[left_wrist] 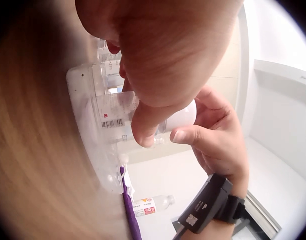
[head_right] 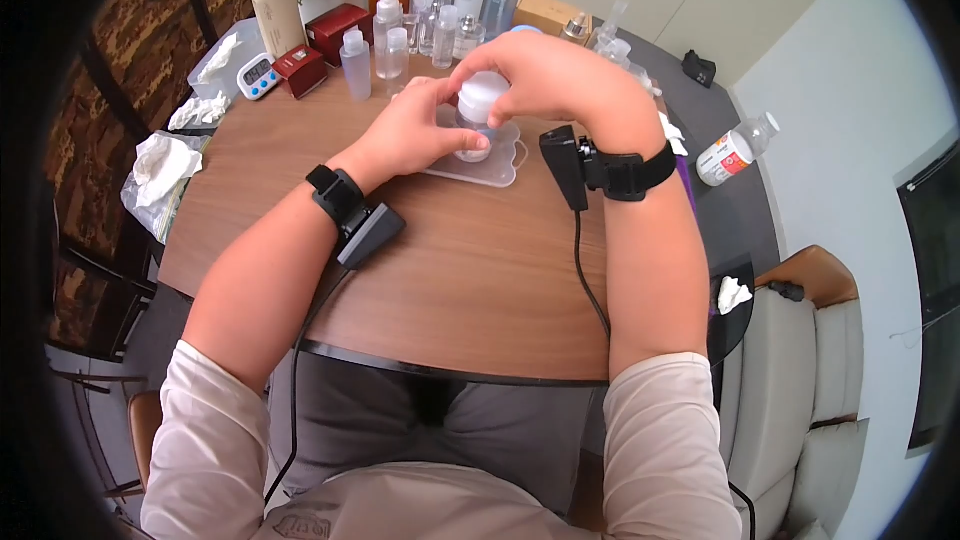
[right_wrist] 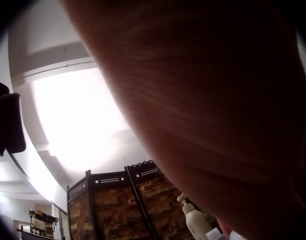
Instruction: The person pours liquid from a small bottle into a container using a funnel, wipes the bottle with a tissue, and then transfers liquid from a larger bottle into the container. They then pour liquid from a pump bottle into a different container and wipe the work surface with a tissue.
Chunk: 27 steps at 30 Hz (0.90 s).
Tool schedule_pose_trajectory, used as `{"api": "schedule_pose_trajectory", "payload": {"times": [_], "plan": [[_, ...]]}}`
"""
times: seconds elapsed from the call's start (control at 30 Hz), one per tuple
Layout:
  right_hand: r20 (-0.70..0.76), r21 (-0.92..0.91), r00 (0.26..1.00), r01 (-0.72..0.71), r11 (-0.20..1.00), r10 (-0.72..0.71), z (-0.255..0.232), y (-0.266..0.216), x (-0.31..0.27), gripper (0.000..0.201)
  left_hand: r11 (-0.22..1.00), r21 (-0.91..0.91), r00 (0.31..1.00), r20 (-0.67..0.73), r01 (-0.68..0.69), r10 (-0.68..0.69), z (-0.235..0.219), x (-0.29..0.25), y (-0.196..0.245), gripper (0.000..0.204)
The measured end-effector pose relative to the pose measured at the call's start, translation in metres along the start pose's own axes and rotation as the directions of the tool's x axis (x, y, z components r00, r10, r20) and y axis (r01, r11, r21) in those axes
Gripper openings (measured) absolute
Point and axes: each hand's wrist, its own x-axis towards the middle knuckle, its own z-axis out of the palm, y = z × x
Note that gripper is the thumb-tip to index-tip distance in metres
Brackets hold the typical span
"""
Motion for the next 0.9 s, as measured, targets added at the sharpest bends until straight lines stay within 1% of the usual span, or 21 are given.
{"api": "schedule_pose_trajectory", "payload": {"times": [0.03,0.1,0.13,0.2,0.27,0.3,0.37,0.4,0.47,0.5,0.53,0.6,0.73,0.8,0.83,0.87,0.9], "plan": [[-0.002,-0.010,1.000,0.003,1.000,-0.003,-0.002,0.002,0.000,0.051,1.000,0.004,0.999,0.019,0.026,-0.026,-0.001,0.000,0.001,0.077],[-0.001,-0.057,0.999,-0.043,0.997,0.043,-0.001,-0.006,-0.001,0.051,1.000,0.001,1.000,0.015,0.011,-0.011,-0.003,-0.001,0.001,0.077],[0.002,-0.066,0.999,-0.041,0.997,0.041,0.000,-0.009,-0.001,0.051,1.000,-0.005,1.000,0.020,0.005,-0.005,-0.003,-0.002,0.001,0.077],[-0.005,-0.048,0.991,-0.131,0.990,0.131,0.001,-0.012,-0.001,0.050,1.000,-0.023,1.000,0.012,-0.022,0.022,-0.004,0.000,-0.004,0.079],[-0.004,-0.078,0.994,-0.110,0.991,0.110,0.001,-0.011,0.000,0.049,0.998,-0.053,0.997,0.073,-0.018,0.022,-0.005,0.002,-0.006,0.086],[-0.014,-0.118,0.993,-0.114,0.986,0.113,0.001,-0.015,-0.001,0.049,0.997,-0.067,0.998,0.056,-0.027,0.031,-0.005,0.001,-0.007,0.086],[-0.030,-0.203,0.991,-0.134,0.970,0.130,0.000,-0.024,-0.002,0.049,0.997,-0.030,0.996,0.058,-0.069,0.070,-0.008,-0.004,-0.004,0.101],[-0.026,-0.219,0.991,-0.131,0.967,0.128,-0.002,-0.028,-0.002,0.049,0.996,-0.036,0.996,0.043,-0.075,0.077,-0.012,-0.005,-0.002,0.101],[-0.018,-0.184,0.963,-0.266,0.946,0.268,-0.002,-0.036,0.000,0.053,0.969,0.077,0.958,0.186,-0.234,0.217,-0.023,-0.009,0.000,0.115],[-0.019,-0.197,0.952,-0.302,0.933,0.304,-0.003,-0.040,0.001,0.053,0.968,0.106,0.959,0.195,-0.229,0.206,-0.023,-0.008,-0.002,0.121],[-0.018,-0.210,0.952,-0.303,0.930,0.306,-0.004,-0.044,0.003,0.053,0.967,0.100,0.960,0.185,-0.233,0.212,-0.024,-0.009,-0.003,0.121],[-0.027,-0.241,0.947,-0.318,0.917,0.321,-0.003,-0.050,0.004,0.052,0.969,0.155,0.963,0.221,-0.191,0.154,-0.026,-0.009,-0.004,0.121],[-0.037,-0.310,0.950,-0.305,0.900,0.309,0.003,-0.047,-0.002,0.053,0.977,0.127,0.964,0.225,-0.174,0.142,-0.029,-0.011,-0.005,0.124],[-0.147,-0.267,0.982,-0.156,0.951,0.119,0.014,-0.037,-0.013,0.051,0.973,0.143,0.959,0.245,-0.180,0.141,-0.029,-0.013,-0.005,0.124],[-0.155,-0.186,0.981,-0.148,0.971,0.119,0.016,-0.032,-0.023,0.052,0.975,0.127,0.960,0.238,-0.182,0.148,-0.028,-0.014,-0.005,0.124],[-0.145,-0.199,0.981,-0.155,0.968,0.128,0.018,-0.029,-0.035,0.052,0.973,0.126,0.963,0.214,-0.195,0.165,-0.027,-0.015,-0.004,0.125],[-0.218,0.027,0.955,-0.199,0.980,0.200,0.018,-0.029,-0.049,0.052,0.970,0.127,0.965,0.188,-0.208,0.183,-0.027,-0.015,-0.004,0.125]]}}
